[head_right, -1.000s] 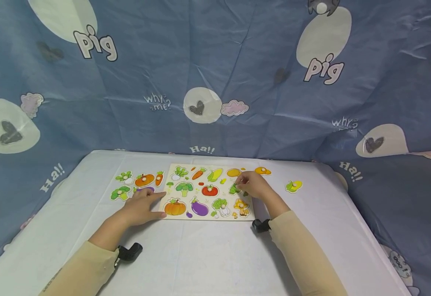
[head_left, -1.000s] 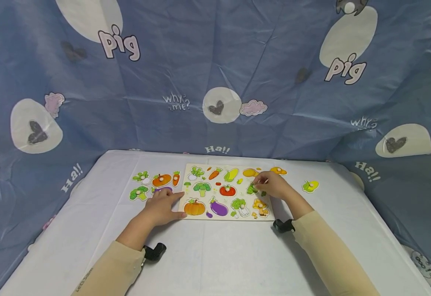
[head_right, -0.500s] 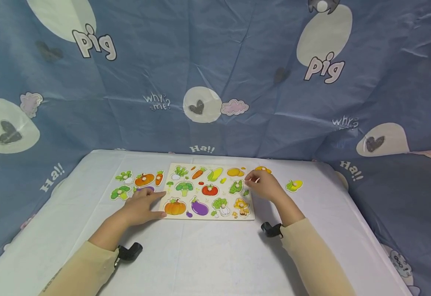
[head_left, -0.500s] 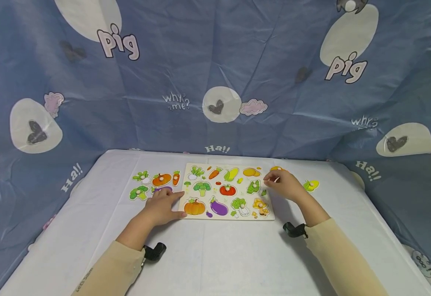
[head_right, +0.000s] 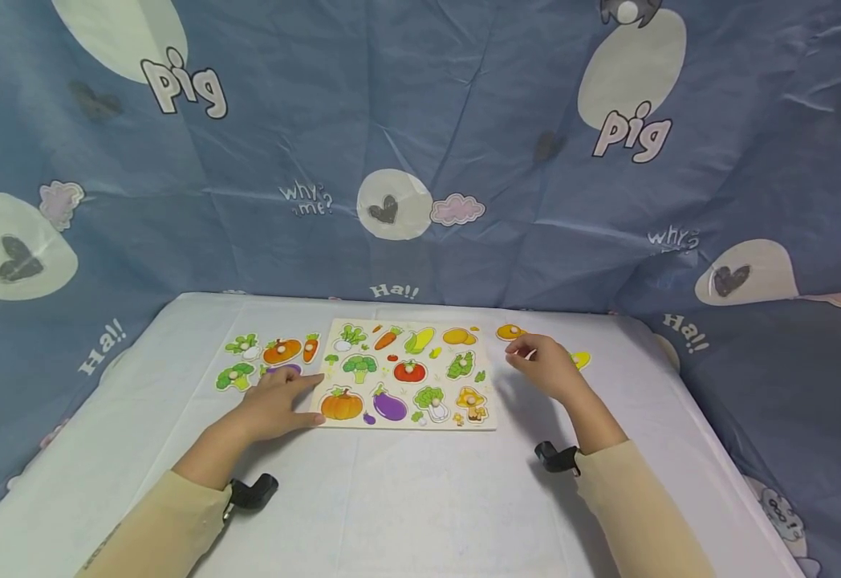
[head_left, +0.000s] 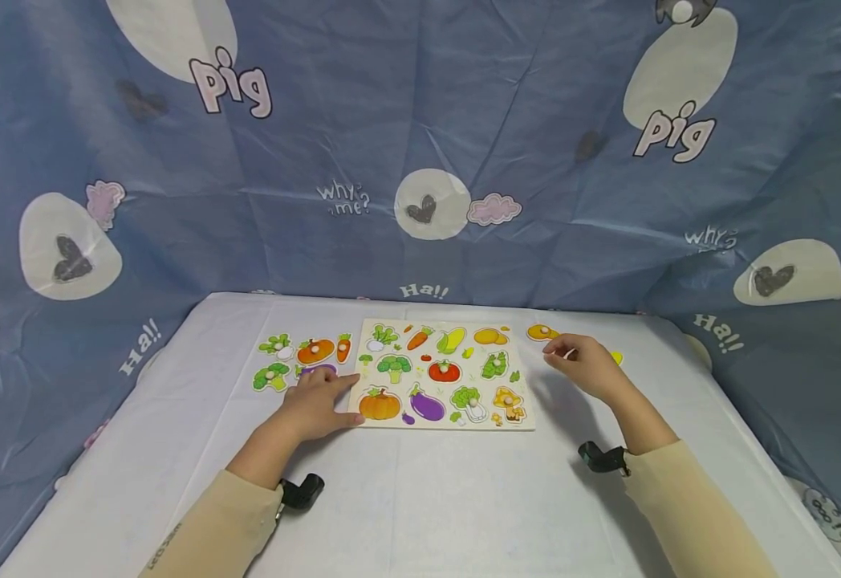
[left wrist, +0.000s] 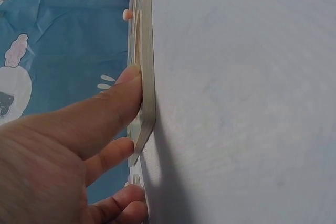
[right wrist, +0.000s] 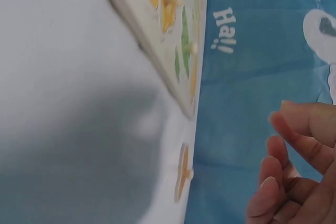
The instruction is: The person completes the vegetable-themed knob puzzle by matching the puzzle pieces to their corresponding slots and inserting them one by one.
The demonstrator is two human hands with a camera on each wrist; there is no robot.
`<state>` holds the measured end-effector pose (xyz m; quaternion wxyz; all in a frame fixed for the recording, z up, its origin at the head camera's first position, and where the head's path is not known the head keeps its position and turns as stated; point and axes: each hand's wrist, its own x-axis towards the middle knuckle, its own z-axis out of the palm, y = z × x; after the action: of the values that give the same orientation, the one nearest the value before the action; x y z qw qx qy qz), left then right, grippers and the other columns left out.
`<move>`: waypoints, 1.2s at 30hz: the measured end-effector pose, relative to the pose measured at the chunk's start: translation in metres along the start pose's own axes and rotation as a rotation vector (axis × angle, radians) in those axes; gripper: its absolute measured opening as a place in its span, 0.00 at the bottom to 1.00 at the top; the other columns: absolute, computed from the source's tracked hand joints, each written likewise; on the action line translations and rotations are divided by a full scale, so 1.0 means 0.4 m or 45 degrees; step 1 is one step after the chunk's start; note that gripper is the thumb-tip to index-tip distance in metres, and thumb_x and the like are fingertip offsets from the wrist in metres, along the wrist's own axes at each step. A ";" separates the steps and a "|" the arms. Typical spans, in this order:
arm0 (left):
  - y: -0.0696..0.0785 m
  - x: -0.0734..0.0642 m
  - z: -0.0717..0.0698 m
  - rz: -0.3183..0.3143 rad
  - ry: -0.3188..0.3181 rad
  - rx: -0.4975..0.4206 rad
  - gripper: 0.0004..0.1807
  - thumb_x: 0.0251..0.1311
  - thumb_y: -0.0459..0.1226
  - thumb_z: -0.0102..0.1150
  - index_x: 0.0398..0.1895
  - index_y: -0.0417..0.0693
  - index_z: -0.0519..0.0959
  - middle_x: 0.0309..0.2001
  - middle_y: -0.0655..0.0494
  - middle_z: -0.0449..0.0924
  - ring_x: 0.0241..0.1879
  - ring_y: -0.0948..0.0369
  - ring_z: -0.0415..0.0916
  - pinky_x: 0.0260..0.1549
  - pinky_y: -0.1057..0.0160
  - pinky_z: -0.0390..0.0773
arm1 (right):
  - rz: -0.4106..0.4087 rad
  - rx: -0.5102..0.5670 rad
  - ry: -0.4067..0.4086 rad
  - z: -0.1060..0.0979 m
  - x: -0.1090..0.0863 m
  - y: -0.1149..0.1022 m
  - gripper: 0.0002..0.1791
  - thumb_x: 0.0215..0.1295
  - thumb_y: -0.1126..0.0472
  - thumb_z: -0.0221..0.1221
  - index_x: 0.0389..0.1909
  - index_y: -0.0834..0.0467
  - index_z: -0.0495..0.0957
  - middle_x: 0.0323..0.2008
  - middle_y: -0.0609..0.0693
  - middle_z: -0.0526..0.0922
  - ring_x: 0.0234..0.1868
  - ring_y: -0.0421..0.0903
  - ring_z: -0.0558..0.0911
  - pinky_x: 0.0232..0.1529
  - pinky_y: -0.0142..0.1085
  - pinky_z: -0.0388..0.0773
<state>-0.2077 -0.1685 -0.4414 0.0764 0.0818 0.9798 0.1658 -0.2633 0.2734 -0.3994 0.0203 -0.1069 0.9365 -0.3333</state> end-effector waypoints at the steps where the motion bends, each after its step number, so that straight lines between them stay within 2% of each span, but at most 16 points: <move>1: 0.000 0.000 0.000 0.000 0.000 0.001 0.42 0.54 0.55 0.71 0.72 0.54 0.70 0.58 0.40 0.68 0.55 0.45 0.62 0.53 0.39 0.67 | 0.012 -0.002 0.009 -0.004 -0.002 0.006 0.12 0.71 0.60 0.60 0.49 0.63 0.81 0.41 0.56 0.80 0.33 0.49 0.75 0.32 0.40 0.74; 7: 0.000 -0.001 -0.002 0.000 0.000 0.006 0.42 0.53 0.56 0.71 0.72 0.55 0.70 0.59 0.40 0.68 0.55 0.45 0.63 0.53 0.39 0.67 | 0.059 -0.022 0.073 -0.026 -0.016 0.049 0.12 0.71 0.60 0.60 0.49 0.63 0.81 0.42 0.57 0.81 0.34 0.48 0.77 0.32 0.40 0.74; 20: -0.003 0.005 0.003 0.006 0.002 0.014 0.42 0.53 0.56 0.71 0.72 0.55 0.71 0.57 0.41 0.69 0.54 0.45 0.63 0.52 0.39 0.68 | 0.069 -0.050 0.173 -0.061 -0.031 0.141 0.14 0.73 0.60 0.58 0.50 0.66 0.80 0.42 0.60 0.82 0.38 0.51 0.79 0.34 0.39 0.75; 27: -0.003 0.003 0.003 0.011 0.011 -0.003 0.42 0.52 0.55 0.72 0.71 0.54 0.72 0.55 0.42 0.69 0.53 0.46 0.63 0.50 0.40 0.68 | 0.106 -0.053 0.180 -0.070 -0.027 0.180 0.14 0.73 0.60 0.58 0.50 0.67 0.79 0.40 0.59 0.83 0.39 0.52 0.79 0.34 0.38 0.75; 36: 0.000 0.000 0.001 0.004 0.014 0.001 0.42 0.52 0.55 0.73 0.71 0.54 0.72 0.57 0.41 0.69 0.54 0.45 0.63 0.51 0.40 0.68 | 0.183 -0.034 0.129 -0.081 -0.016 0.211 0.18 0.73 0.58 0.58 0.54 0.67 0.78 0.52 0.67 0.76 0.47 0.58 0.78 0.37 0.39 0.76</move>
<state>-0.2075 -0.1683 -0.4419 0.0706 0.0825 0.9802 0.1659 -0.2765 0.3586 -0.4276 -0.0046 -0.0227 0.9460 -0.3233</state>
